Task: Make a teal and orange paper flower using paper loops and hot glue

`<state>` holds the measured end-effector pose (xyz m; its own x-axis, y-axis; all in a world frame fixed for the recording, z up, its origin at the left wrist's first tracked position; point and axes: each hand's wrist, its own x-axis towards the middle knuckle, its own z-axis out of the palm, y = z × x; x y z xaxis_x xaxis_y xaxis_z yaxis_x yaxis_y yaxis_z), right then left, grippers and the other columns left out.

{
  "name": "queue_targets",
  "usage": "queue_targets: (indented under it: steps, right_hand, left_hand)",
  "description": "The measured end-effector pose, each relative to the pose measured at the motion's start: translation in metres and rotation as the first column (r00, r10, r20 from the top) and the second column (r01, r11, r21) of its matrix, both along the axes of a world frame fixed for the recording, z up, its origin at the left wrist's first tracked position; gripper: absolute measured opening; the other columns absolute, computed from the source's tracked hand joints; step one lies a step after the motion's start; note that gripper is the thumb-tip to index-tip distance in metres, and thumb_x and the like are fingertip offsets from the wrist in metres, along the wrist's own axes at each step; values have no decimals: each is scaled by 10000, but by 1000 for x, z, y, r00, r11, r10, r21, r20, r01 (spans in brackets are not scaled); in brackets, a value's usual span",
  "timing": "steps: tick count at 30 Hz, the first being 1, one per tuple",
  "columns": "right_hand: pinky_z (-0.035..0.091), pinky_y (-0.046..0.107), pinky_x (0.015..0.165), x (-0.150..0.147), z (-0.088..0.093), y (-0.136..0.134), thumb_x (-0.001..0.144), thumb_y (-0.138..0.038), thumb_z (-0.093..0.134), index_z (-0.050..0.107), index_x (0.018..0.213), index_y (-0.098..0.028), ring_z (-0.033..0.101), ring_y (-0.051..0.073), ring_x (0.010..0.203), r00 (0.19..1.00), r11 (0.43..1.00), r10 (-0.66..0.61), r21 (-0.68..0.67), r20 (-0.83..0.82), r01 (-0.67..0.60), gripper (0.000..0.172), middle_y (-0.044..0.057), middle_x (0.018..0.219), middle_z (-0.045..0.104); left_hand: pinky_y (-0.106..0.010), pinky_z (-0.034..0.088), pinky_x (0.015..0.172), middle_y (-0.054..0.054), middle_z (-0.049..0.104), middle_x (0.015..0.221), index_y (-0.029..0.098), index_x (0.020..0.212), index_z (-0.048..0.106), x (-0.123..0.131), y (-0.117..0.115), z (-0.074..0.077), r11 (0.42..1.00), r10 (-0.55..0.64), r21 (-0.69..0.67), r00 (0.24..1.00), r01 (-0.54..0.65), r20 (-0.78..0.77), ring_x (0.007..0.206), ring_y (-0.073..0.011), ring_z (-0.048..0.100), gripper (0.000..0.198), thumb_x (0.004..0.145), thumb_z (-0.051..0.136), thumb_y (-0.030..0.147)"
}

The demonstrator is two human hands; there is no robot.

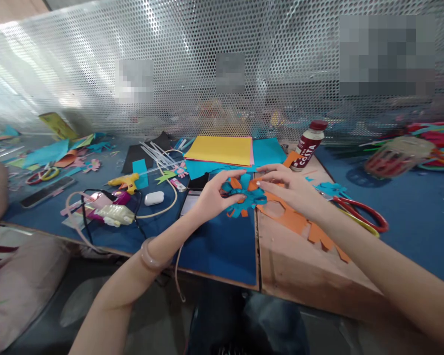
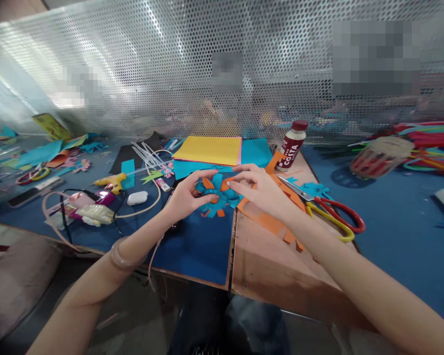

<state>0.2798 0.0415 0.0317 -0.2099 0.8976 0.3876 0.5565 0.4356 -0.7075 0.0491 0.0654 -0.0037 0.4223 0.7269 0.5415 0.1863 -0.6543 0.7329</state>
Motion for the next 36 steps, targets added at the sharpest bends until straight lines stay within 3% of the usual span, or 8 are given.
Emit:
queue_targets:
  steps: [3, 6, 9, 12, 19, 26, 31, 36]
  right_hand:
    - [506, 503, 939, -1, -4, 1, 849, -466, 672, 767, 872, -249, 615, 289, 1149, 1000, 999, 14, -40, -10, -14, 238, 89, 1269, 652]
    - [520, 492, 924, -3, -8, 3, 839, -423, 664, 771, 857, -254, 633, 280, 1128, 999, 996, 40, -78, -34, -43, 201, 87, 1240, 663]
    - [533, 475, 895, -5, -13, 6, 815, -381, 668, 769, 815, -244, 644, 283, 1110, 996, 993, 53, -98, -77, -61, 170, 89, 1202, 679]
    - [518, 488, 901, -6, -13, 7, 812, -365, 665, 755, 797, -220, 640, 292, 1101, 996, 995, 5, -95, -91, -13, 172, 105, 1182, 677]
    - [434, 552, 1004, -5, -6, -3, 837, -363, 689, 722, 785, -244, 589, 291, 1144, 997, 991, -45, 123, -56, 52, 134, 69, 1138, 678]
    - [437, 568, 1007, -9, -18, 1, 846, -334, 674, 710, 760, -246, 607, 288, 1111, 998, 976, -63, 209, -23, 67, 128, 69, 1104, 692]
    - [454, 549, 988, -8, -20, 2, 837, -361, 674, 730, 742, -239, 631, 280, 1085, 998, 993, -61, 104, -31, 63, 164, 70, 1112, 705]
    - [540, 452, 853, -9, -26, 3, 800, -414, 709, 743, 768, -226, 660, 270, 1063, 975, 997, -24, -79, -220, 6, 194, 90, 1131, 691]
  left_hand:
    - [-287, 596, 777, -123, 646, 1294, 207, 1355, 572, -1, 5, -1, 997, -24, -71, 1000, 25, 8, 1206, -273, 623, 635, 764, 804, 227]
    - [-328, 601, 792, -126, 686, 1191, 183, 1401, 519, 0, 9, -3, 985, -60, -162, 997, 66, 42, 1081, -257, 678, 723, 746, 818, 239]
    - [-346, 597, 771, -100, 719, 1030, 149, 1393, 524, 0, 9, -4, 969, -81, -234, 996, 84, 25, 915, -223, 705, 699, 758, 802, 241]
    - [-357, 583, 766, -94, 715, 989, 116, 1378, 540, 0, 8, -2, 965, -59, -256, 998, 50, -29, 875, -217, 691, 696, 744, 804, 232]
    - [-365, 569, 815, -81, 707, 966, 120, 1381, 537, 0, 8, -1, 970, -48, -241, 998, 35, -49, 864, -201, 675, 687, 749, 789, 218]
    - [-280, 557, 619, -13, 654, 827, 146, 1372, 526, -1, 10, -4, 972, -107, -212, 994, 104, -2, 724, -156, 638, 692, 751, 806, 274]
    - [-254, 548, 572, -17, 662, 838, 157, 1415, 459, -2, 11, -5, 970, -116, -210, 993, 120, 31, 696, -152, 654, 756, 757, 810, 286]
    - [-270, 544, 588, -17, 659, 830, 148, 1421, 456, -1, 10, -4, 976, -83, -202, 997, 79, -8, 706, -164, 655, 762, 761, 808, 296]
